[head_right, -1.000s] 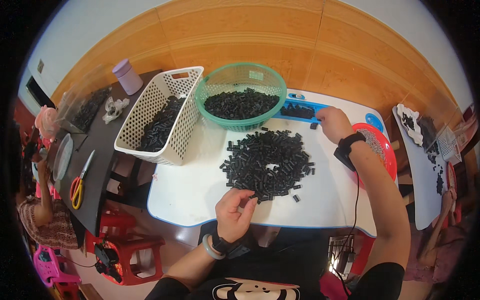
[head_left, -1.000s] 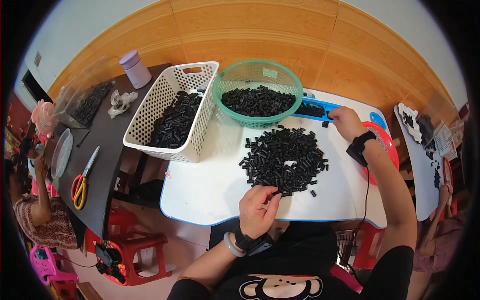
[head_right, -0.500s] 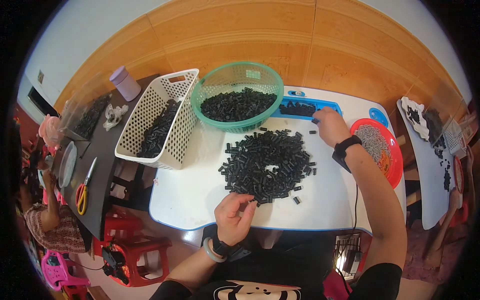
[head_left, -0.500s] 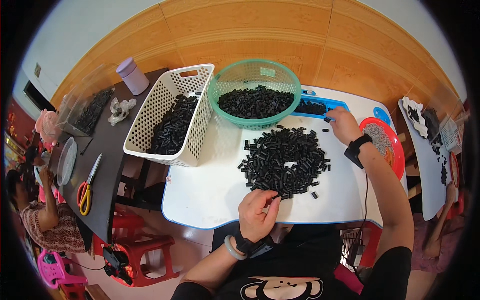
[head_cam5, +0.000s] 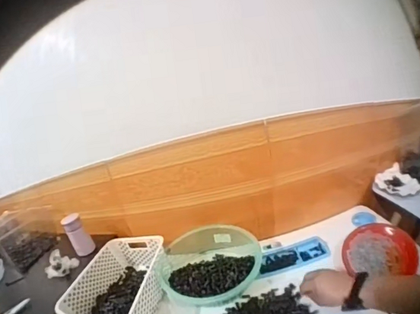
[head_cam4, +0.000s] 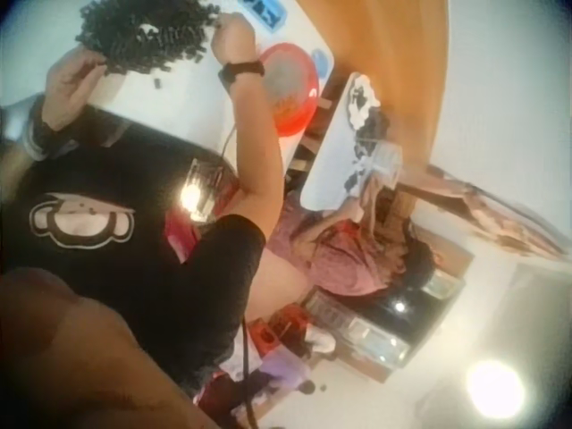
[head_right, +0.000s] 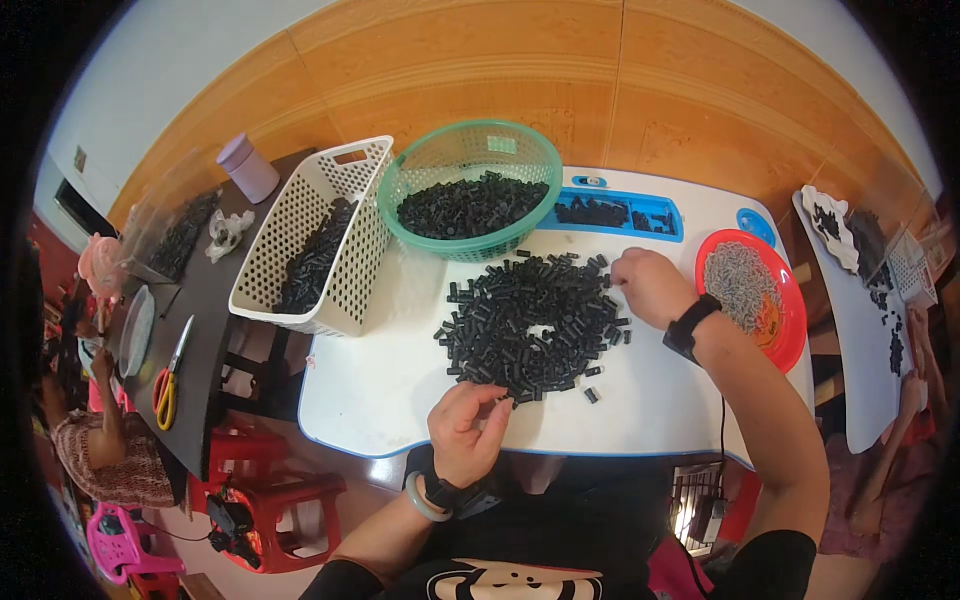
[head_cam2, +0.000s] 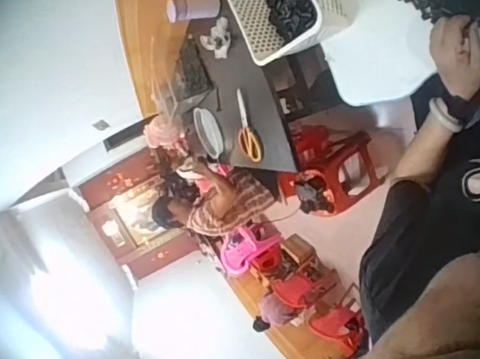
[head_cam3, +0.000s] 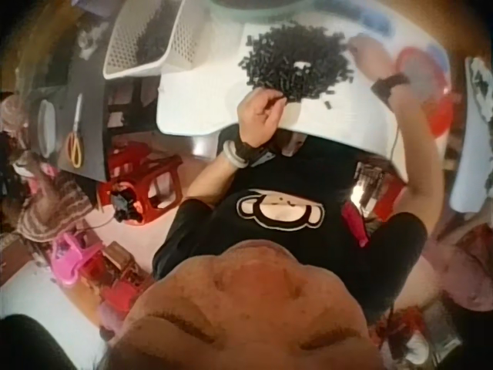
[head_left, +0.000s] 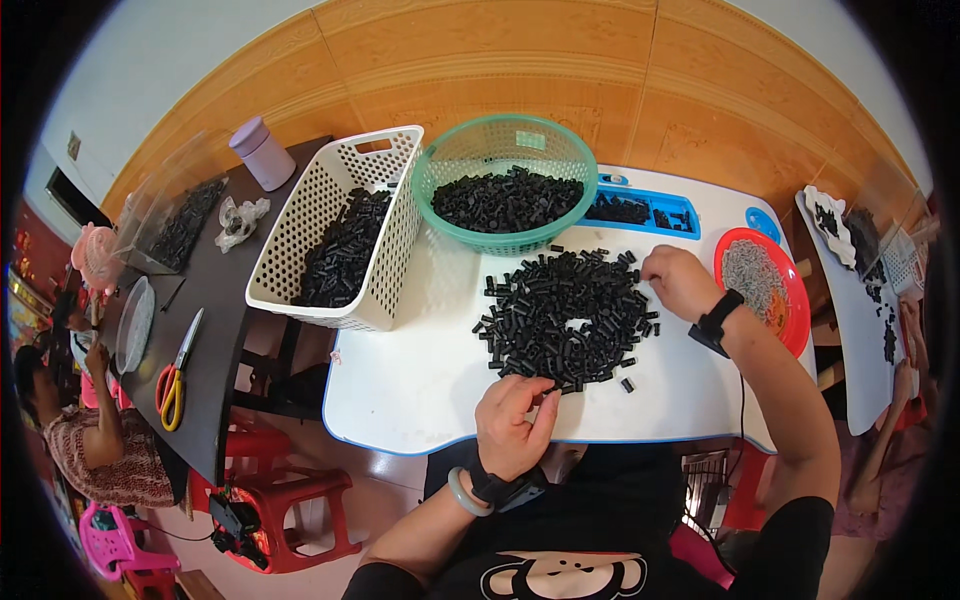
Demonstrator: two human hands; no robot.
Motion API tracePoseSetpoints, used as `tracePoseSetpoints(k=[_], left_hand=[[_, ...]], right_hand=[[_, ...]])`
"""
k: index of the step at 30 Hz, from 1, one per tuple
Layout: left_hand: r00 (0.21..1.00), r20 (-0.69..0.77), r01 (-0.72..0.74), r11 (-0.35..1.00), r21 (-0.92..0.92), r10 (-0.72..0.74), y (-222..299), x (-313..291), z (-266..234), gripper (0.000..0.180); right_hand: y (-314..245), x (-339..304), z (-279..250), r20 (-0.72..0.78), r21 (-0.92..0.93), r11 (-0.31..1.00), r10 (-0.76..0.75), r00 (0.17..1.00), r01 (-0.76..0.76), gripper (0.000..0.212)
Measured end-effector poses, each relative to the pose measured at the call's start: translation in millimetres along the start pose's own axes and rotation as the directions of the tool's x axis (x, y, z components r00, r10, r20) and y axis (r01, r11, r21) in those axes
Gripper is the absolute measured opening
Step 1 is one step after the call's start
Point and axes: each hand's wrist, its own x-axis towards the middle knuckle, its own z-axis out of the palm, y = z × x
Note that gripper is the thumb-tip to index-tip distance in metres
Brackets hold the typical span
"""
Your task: Assembling small black plastic components by inserting metal pins into them.
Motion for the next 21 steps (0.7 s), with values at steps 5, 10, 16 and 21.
tracePoseSetpoints(k=[5, 10, 16, 21], left_hand=[[1.000, 0.001, 0.000, 1.000, -0.013, 0.000, 4, 0, 0, 0.010], [1.000, 0.004, -0.006, 1.000, 0.003, 0.006, 5, -3, 0, 0.010], [0.993, 0.069, -0.106, 0.989, 0.102, 0.099, 17, -5, 7, 0.016], [0.937, 0.188, -0.307, 0.951, 0.036, 0.295, 35, -4, 32, 0.024]], right_hand=[[-4, -15, -7, 0.022, 0.254, 0.951, 0.177, 0.984, -0.177, 0.017], [-13, -24, -19, 0.165, 0.709, 0.532, 0.513, 0.842, -0.463, 0.017], [-24, -52, -21, 0.222, 0.818, 0.376, 0.491, 0.842, -0.435, 0.012], [-51, -73, -33, 0.278, 0.840, 0.322, 0.434, 0.857, -0.436, 0.010]])
